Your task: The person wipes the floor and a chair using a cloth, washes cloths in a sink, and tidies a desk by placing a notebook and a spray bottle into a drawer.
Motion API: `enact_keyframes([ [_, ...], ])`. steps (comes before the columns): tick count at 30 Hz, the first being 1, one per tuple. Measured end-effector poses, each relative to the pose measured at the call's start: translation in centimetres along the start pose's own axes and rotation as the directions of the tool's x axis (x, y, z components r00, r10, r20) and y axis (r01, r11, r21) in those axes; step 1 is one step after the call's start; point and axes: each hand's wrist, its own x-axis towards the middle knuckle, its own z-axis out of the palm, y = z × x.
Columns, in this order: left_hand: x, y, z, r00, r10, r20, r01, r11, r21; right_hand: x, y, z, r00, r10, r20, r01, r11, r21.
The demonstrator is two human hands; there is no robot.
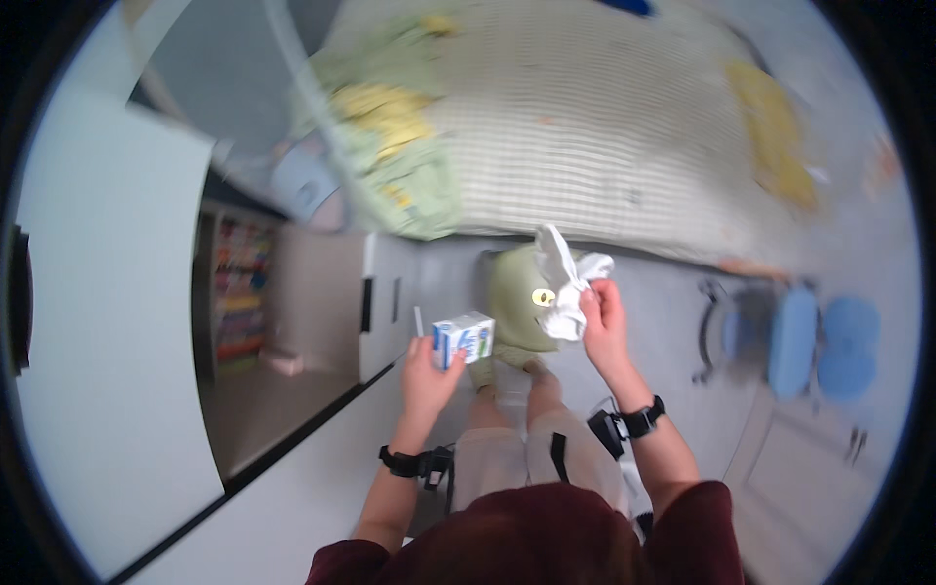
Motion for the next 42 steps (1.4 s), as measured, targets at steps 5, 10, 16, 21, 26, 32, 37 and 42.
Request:
enact_keyframes([
  [5, -1.0, 3.0, 1.4, 0.911, 0.399, 0.101, -0.406, 0.912, 0.057, -9.0, -5.3, -6.5, 0.934, -0.049, -0.354, 0.124, 0.974, 0.191],
  [10, -5.0, 8.4, 4.6, 0.7, 0.678, 0.224, -0.678, 0.73, -0.089, -20.8, -5.2, -12.3, 0.754, -0.142, -0.641, 0.366, 0.901, 0.231],
  [16, -14.8, 21.5, 14.5, 0.37, 0.837, 0.402, -0.862, 0.471, -0.188, -33.0, -4.8, -26.5, 0.413, -0.191, -0.89, 0.503, 0.863, 0.049],
  [21, -26.7, 34.2, 23.6, 0.078, 0.859, 0.506, -0.921, 0.256, -0.293, -45.1, -4.3, -37.7, 0.081, -0.122, -0.989, 0.476, 0.877, -0.069],
  [26, -39.7, 46.9, 28.6, -0.25, 0.82, 0.515, -0.874, 0.037, -0.484, -54.4, -6.3, -46.8, -0.203, -0.064, -0.977, 0.437, 0.887, -0.149],
  [32, -48.4, 51.7, 35.7, -0.398, 0.756, 0.52, -0.825, -0.048, -0.562, -60.6, -2.9, -52.0, -0.455, 0.039, -0.89, 0.426, 0.887, -0.179],
  [37, -53.5, 56.3, 40.4, -0.416, 0.748, 0.518, -0.79, -0.015, -0.613, -64.7, -1.4, -57.0, -0.545, 0.059, -0.837, 0.432, 0.875, -0.219],
  [42, -57.3, 63.8, 47.4, -0.516, 0.718, 0.468, -0.751, -0.116, -0.65, -66.1, -2.9, -63.7, -0.681, 0.081, -0.728, 0.353, 0.907, -0.23],
])
